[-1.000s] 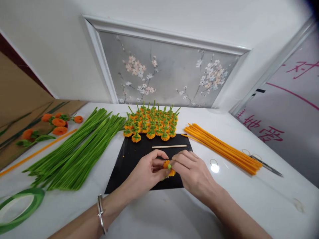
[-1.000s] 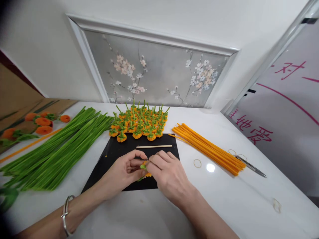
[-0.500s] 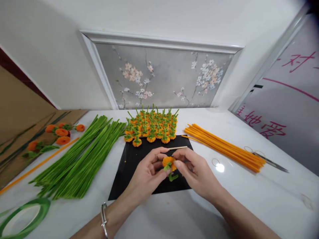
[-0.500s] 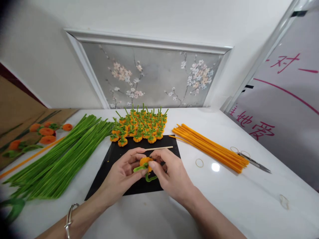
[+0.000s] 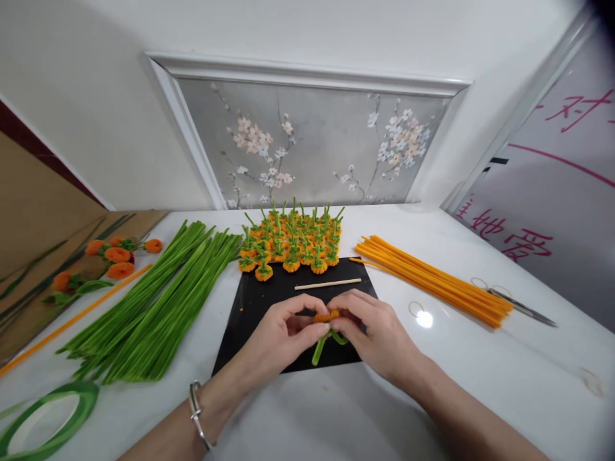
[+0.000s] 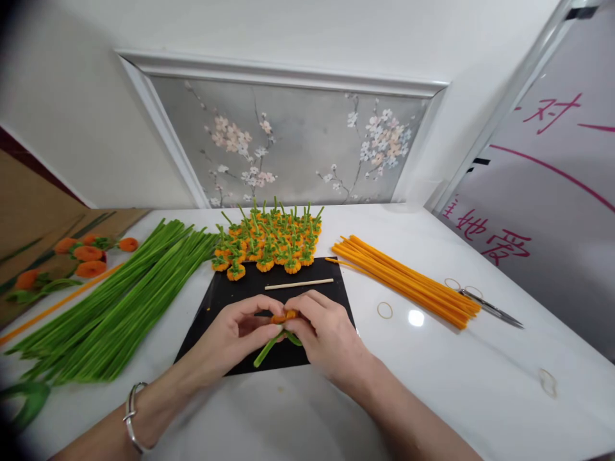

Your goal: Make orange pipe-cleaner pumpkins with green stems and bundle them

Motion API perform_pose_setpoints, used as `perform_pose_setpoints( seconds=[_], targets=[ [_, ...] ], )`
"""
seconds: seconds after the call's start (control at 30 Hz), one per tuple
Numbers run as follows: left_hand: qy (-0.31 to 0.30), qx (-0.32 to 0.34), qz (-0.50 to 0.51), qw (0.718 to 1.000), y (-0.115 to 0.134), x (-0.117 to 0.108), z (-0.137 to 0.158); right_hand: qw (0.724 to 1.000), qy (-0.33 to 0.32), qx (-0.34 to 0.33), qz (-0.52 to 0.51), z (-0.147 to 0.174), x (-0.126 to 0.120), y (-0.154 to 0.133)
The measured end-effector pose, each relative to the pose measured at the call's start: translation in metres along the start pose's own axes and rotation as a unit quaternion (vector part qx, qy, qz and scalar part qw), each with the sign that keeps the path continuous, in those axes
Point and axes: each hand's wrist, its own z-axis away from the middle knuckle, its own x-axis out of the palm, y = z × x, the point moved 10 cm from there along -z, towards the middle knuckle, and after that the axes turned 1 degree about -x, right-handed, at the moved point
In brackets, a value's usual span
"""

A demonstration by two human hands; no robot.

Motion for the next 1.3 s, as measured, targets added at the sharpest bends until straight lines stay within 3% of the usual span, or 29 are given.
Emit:
perform_pose_setpoints(
  seconds=[0.17, 0.27, 0.47, 0.57, 0.67, 0.87, 0.93, 1.03, 1.13, 1.23, 1.3],
  targets=[
    [0.062, 0.032, 0.038, 0.997, 0.002, -0.010, -0.003, 0.997, 0.069, -0.035, 0.026, 0.002, -0.014, -0.010],
    [0.088, 0.051, 0.022, 0.995, 0.006, -0.014, -0.002, 0.993, 0.043, -0.091, 0.055, 0.005, -0.005, -0.023],
    [0.075, 0.005, 0.077, 0.994, -0.002, -0.005, 0.001, 0.990, 0.054, -0.121, 0.052, 0.007, 0.000, -0.028],
    [0.072, 0.012, 0.113, 0.991, -0.002, -0.003, 0.002, 0.993, 0.073, -0.090, 0.030, 0.006, -0.008, -0.020],
    [0.091, 0.046, 0.076, 0.992, 0.004, -0.010, 0.003, 0.993, 0.064, -0.067, 0.071, 0.006, -0.011, -0.012],
    [0.115, 0.091, -0.059, 0.987, 0.012, -0.015, 0.002, 0.980, 0.010, -0.086, 0.178, 0.008, 0.001, -0.014],
    [0.113, 0.114, -0.095, 0.983, 0.017, -0.013, 0.003, 0.990, -0.001, -0.041, 0.132, 0.007, 0.001, -0.008],
    [0.110, 0.128, -0.130, 0.977, 0.021, -0.011, 0.004, 0.992, -0.023, 0.123, -0.031, 0.008, 0.005, 0.017],
    [0.094, 0.125, -0.130, 0.979, 0.022, -0.007, 0.005, 0.937, -0.024, 0.278, -0.213, 0.017, 0.016, 0.040],
    [0.089, 0.094, -0.092, 0.987, 0.017, -0.006, 0.003, 0.886, -0.007, 0.333, -0.322, 0.021, 0.023, 0.047],
    [0.093, 0.069, -0.055, 0.992, 0.012, -0.007, 0.002, 0.869, -0.011, 0.343, -0.355, 0.023, 0.028, 0.048]
  ],
)
